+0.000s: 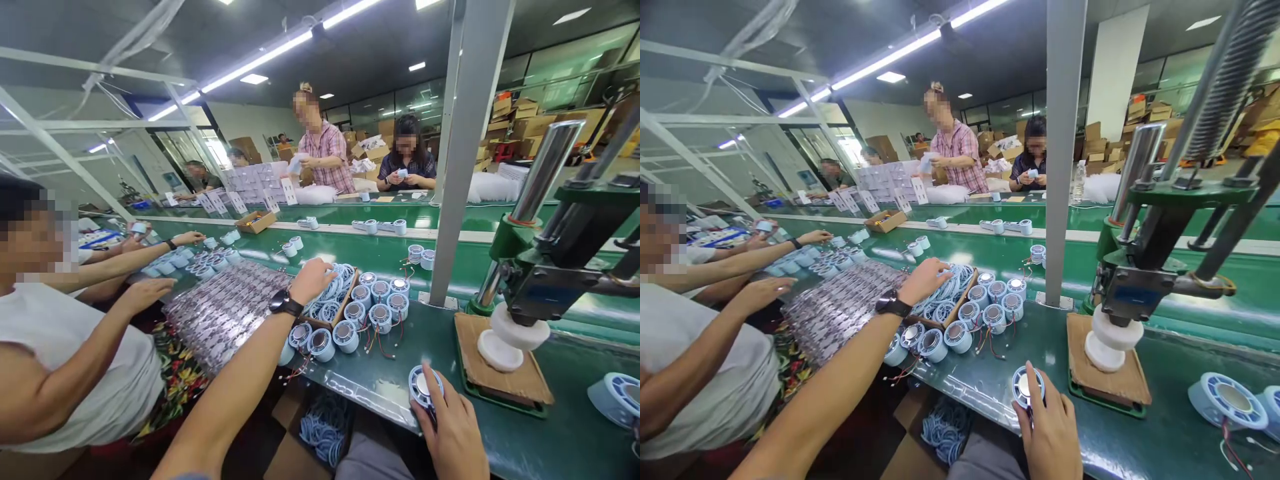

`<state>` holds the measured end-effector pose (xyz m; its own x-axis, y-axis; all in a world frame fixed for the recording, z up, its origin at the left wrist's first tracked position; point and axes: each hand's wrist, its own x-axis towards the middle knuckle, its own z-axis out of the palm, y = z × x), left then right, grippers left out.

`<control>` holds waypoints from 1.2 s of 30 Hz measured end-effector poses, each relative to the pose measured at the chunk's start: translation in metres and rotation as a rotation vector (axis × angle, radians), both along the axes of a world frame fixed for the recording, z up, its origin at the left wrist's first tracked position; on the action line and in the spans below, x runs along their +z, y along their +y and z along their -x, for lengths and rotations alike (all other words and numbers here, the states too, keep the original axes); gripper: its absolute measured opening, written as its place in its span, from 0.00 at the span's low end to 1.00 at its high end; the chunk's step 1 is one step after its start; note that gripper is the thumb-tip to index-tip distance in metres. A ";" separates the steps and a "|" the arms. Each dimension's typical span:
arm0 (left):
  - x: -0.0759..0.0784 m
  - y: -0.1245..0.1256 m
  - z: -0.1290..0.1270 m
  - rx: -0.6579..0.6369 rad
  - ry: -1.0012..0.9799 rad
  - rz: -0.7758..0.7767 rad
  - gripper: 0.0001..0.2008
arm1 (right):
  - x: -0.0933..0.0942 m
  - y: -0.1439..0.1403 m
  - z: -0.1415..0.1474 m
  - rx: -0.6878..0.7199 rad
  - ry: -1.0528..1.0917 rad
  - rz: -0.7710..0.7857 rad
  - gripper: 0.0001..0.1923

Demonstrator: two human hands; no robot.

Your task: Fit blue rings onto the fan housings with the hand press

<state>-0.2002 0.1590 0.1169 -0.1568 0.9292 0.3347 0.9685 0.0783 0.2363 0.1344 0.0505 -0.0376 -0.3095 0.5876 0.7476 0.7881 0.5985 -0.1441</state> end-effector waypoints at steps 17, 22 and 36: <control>-0.017 -0.065 -0.051 -0.072 0.029 -0.096 0.16 | -0.017 0.000 -0.007 0.019 -0.081 0.091 0.25; -0.078 -0.117 -0.130 -0.349 -0.050 -0.083 0.17 | -0.023 0.004 -0.011 0.041 -0.090 0.056 0.24; -0.151 -0.145 -0.155 -0.217 -0.207 -0.118 0.22 | 0.008 -0.026 -0.021 0.023 0.058 0.272 0.25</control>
<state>-0.0448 0.0139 -0.0336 -0.0348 0.9051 0.4237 0.8900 -0.1648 0.4251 0.1559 0.0249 -0.0295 -0.2862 0.7625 0.5802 0.7604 0.5492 -0.3467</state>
